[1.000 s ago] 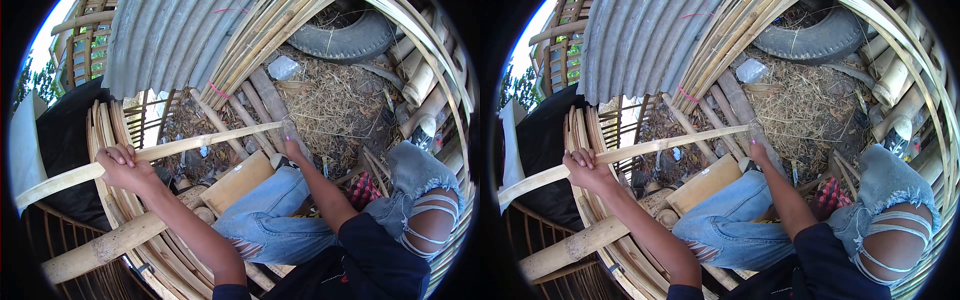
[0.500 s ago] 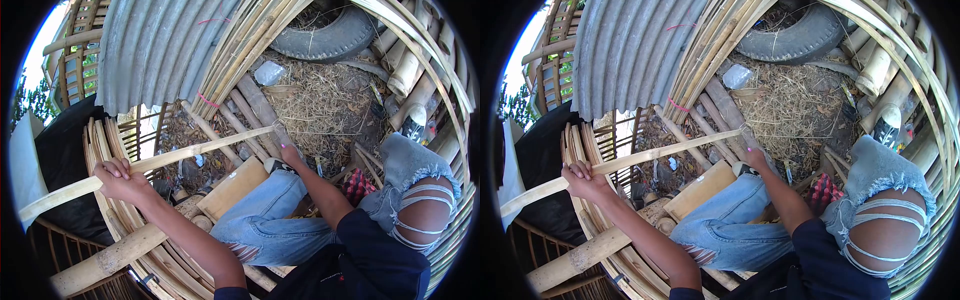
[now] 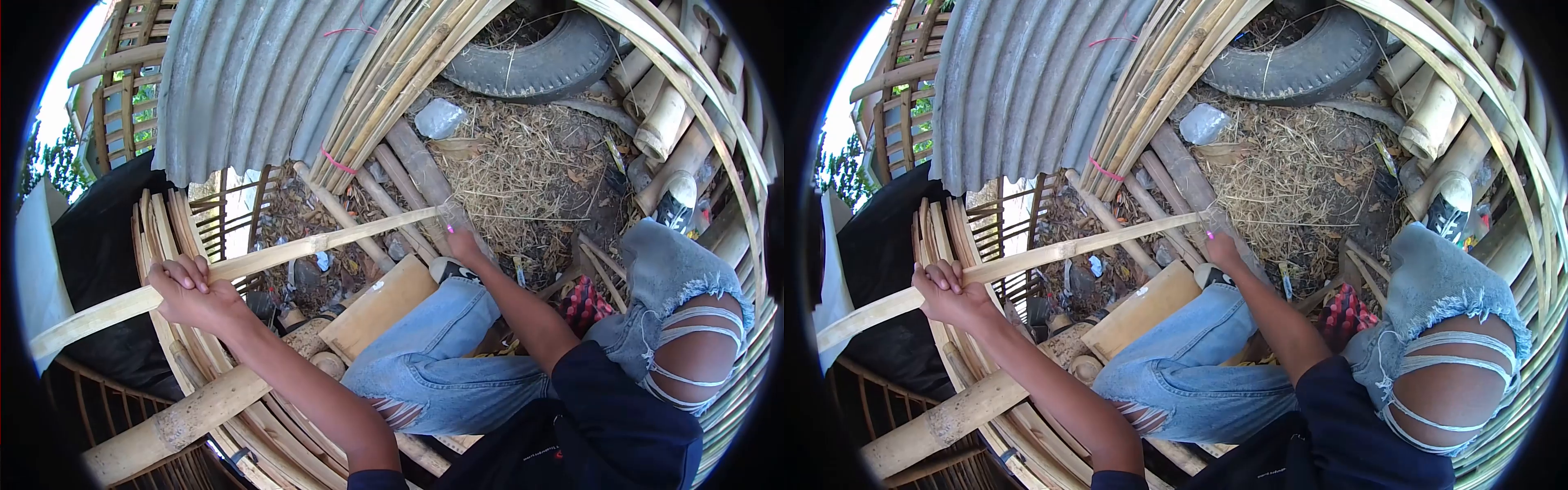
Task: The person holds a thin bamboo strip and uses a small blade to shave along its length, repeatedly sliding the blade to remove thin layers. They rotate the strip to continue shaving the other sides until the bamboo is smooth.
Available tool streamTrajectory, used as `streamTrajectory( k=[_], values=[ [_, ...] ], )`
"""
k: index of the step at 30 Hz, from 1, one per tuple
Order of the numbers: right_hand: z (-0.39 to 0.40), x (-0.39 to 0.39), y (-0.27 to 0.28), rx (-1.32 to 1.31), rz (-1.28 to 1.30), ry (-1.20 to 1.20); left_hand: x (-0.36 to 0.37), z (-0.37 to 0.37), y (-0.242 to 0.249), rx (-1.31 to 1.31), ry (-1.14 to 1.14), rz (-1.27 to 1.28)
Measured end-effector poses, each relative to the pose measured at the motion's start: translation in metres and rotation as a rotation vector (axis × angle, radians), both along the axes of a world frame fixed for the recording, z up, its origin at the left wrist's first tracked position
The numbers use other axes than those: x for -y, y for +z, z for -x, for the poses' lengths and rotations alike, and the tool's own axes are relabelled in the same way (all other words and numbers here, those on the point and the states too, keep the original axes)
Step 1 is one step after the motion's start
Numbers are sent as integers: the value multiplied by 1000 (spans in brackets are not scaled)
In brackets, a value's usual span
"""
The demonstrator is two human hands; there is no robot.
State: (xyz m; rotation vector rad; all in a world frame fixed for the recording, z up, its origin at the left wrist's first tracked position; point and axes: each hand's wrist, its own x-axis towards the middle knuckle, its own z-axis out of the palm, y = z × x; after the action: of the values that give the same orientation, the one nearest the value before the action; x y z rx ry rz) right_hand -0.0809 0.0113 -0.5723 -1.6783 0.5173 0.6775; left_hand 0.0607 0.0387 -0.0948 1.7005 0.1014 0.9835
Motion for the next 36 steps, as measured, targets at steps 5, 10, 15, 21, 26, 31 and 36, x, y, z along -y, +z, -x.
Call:
streamTrajectory(
  k=[5,10,15,21,26,31,36],
  values=[
    [18,-15,4,127,-97,202,5,0,0,-6,0,-25],
    [-7,28,-11,44,-21,-90,0,-1,2,12,-35,-6],
    [-47,18,42,328,-225,-62,3,-1,0,0,-25,4],
    [-26,22,-11,74,1,79,3,0,2,7,-50,4],
    [-22,-13,9,493,8,188,2,-1,0,-7,-11,14],
    [-15,-10,-31,-50,-3,124,4,-1,0,14,-64,10],
    [-4,-6,-2,136,-92,-62,7,-2,0,11,-46,2]
  ],
)
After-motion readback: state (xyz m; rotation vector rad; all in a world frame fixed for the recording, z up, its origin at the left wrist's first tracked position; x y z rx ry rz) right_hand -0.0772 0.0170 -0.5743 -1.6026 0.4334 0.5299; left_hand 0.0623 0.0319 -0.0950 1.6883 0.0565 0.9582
